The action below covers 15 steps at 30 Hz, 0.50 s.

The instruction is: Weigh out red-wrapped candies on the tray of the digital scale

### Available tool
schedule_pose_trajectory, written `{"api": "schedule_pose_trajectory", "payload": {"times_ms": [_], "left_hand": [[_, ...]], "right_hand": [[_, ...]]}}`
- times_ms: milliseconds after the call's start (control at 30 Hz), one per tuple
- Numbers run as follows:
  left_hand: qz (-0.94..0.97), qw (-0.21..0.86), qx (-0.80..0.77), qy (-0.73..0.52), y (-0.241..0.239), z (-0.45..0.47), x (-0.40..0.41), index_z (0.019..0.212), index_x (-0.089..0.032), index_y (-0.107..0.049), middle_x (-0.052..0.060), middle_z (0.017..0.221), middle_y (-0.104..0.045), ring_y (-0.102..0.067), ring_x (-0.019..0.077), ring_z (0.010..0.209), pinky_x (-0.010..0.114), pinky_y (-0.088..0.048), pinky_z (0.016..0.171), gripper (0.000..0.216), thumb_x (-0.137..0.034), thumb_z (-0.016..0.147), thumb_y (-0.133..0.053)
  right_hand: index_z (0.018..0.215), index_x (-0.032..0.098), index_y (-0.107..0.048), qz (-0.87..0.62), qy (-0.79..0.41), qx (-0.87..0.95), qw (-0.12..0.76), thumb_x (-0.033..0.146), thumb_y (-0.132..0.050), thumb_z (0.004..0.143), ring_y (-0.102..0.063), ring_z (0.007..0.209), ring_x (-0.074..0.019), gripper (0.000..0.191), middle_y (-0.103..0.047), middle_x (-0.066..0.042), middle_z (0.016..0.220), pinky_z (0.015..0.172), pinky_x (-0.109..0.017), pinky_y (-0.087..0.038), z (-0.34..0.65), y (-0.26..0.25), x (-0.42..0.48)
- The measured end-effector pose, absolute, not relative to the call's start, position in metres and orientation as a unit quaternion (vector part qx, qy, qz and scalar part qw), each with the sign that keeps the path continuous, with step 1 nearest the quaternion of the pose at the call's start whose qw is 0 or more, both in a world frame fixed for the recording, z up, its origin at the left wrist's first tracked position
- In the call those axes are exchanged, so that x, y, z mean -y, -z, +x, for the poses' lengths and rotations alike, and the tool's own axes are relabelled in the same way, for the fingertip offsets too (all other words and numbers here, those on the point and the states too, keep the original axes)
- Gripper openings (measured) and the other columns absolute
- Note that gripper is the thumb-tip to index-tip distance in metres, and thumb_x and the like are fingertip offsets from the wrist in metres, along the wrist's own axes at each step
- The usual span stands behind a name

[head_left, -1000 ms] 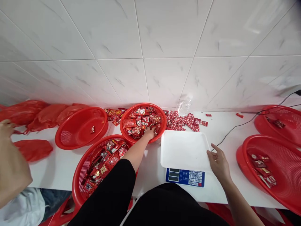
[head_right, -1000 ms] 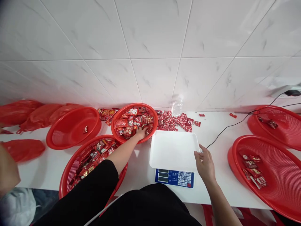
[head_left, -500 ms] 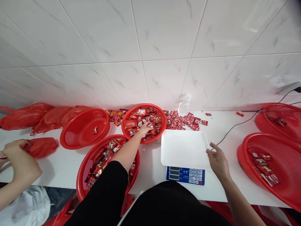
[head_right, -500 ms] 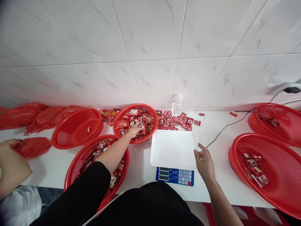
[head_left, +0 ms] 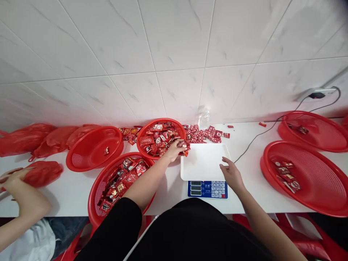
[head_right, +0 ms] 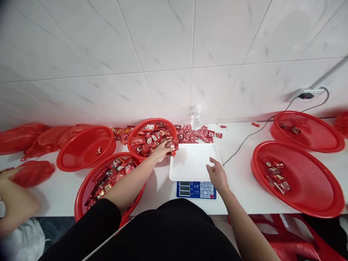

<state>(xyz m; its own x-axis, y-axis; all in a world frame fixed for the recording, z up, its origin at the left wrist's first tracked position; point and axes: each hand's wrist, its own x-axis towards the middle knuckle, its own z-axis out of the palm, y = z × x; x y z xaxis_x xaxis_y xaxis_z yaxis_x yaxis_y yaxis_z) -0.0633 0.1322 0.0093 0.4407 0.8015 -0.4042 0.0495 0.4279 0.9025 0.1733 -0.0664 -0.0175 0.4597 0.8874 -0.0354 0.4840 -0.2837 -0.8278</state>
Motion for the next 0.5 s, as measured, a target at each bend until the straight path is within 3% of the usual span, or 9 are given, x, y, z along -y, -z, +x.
{"api": "schedule_pose_trajectory", "payload": {"times_ms": [200, 333, 500], "left_hand": [[0.545, 0.702, -0.415, -0.196, 0.009, -0.016, -0.085, 0.121, -0.021, -0.052, 0.011, 0.119, -0.057, -0.062, 0.0202, 0.096, 0.028, -0.055, 0.070, 0.050, -0.025, 0.075, -0.070], [0.578, 0.623, -0.505, -0.153, 0.015, -0.011, -0.076, 0.136, -0.026, -0.040, 0.014, 0.133, -0.046, -0.058, 0.0228, 0.104, 0.027, -0.054, 0.069, 0.064, -0.031, 0.077, -0.065], [0.598, 0.601, -0.507, -0.157, 0.022, -0.010, -0.070, 0.144, -0.025, -0.028, 0.015, 0.142, -0.037, -0.052, 0.0229, 0.114, 0.031, -0.047, 0.088, 0.082, -0.023, 0.072, -0.067]], "right_hand": [[0.127, 0.026, -0.047, -0.747, -0.284, 0.495, 0.340, 0.047, -0.043, 0.085, -0.064, 0.083, -0.0185, 0.047, -0.053, -0.009, 0.126, 0.077, -0.040, -0.054, 0.170, 0.028, 0.072], [0.128, 0.028, -0.046, -0.753, -0.281, 0.512, 0.305, 0.043, -0.043, 0.086, -0.063, 0.089, -0.0195, 0.045, -0.050, -0.009, 0.128, 0.078, -0.040, -0.053, 0.176, 0.038, 0.075], [0.132, 0.026, -0.043, -0.769, -0.253, 0.535, 0.243, 0.041, -0.046, 0.085, -0.053, 0.114, -0.0259, 0.049, -0.044, -0.011, 0.135, 0.090, -0.043, -0.047, 0.184, 0.050, 0.060]]}}
